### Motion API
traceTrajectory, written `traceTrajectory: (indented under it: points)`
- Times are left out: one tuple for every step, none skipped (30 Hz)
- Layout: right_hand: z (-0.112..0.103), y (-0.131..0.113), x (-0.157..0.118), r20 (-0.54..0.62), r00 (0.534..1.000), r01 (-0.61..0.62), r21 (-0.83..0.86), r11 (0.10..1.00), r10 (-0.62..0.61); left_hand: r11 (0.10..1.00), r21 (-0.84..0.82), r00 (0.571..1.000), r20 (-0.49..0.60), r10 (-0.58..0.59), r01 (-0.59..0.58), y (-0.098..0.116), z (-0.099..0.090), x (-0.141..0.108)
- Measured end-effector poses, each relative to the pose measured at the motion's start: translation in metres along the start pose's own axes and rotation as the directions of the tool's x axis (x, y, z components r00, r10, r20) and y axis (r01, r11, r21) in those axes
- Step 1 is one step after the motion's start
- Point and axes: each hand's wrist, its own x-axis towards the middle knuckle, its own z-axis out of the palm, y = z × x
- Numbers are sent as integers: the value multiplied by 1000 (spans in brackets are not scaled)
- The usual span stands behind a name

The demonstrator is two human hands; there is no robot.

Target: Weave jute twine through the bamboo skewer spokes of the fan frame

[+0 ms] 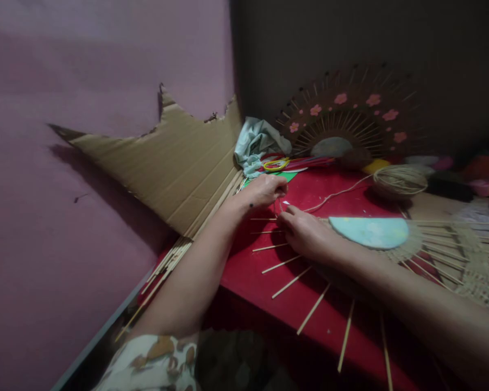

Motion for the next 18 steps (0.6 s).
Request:
traceTrajectory:
  points:
    - [1,1,-1,-11,1000,4,19,1000,-4,1000,-11,1000,25,-1,1,-2,2,3]
    - [2,3,-2,-28,1000,7,47,999,-6,1000,-24,999,40,0,1,-5,6,5]
    - [3,4,-2,-52,999,9,88,996,-4,999,-35,999,45,3,-2,-8,9,6]
    - [4,6,-2,-84,996,8,141,990,4,999,-38,999,42,4,-2,-11,13,7]
    - [5,7,-3,-120,993,13,205,979,12,999,-44,1000,29,7,-6,-14,17,6]
    - [7,9,-2,-159,987,21,274,962,24,998,-58,1000,9,14,-14,-17,20,5]
    - [8,11,-2,-195,980,31,340,940,38,996,-83,999,-18,27,-29,-19,23,3]
    - [9,13,-1,-224,973,38,396,918,57,992,-115,998,-52,47,-53,-21,25,1]
    - [11,15,0,-245,967,42,438,898,75,985,-151,993,-91,73,-86,-22,26,0]
    - [12,17,0,-257,962,44,468,883,88,975,-182,986,-133,104,-127,-22,27,-2]
    - [13,17,0,-264,960,47,487,872,96,964,-202,976,-172,137,-171,-22,27,-3]
    - [13,17,0,-273,957,54,497,866,96,954,-208,964,-202,173,-215,-21,28,-4]
    - [13,17,-1,-288,954,72,499,864,86,945,-206,952,-226,207,-254,-20,28,-4]
    - [13,16,-2,-307,949,99,495,863,67,936,-199,939,-246,238,-290,-18,28,-3]
    - [12,14,-3,-324,945,128,486,864,43,929,-189,928,-262,266,-319,-16,28,-1]
    - [12,12,-4,-336,942,151,471,869,18,923,-180,918,-274,286,-341,-15,28,1]
    - [12,10,-5,-338,941,166,452,876,-3,919,-174,912,-283,297,-353,-14,28,3]
    - [12,9,-6,-335,942,169,432,886,-17,918,-168,909,-288,302,-359,-13,28,5]
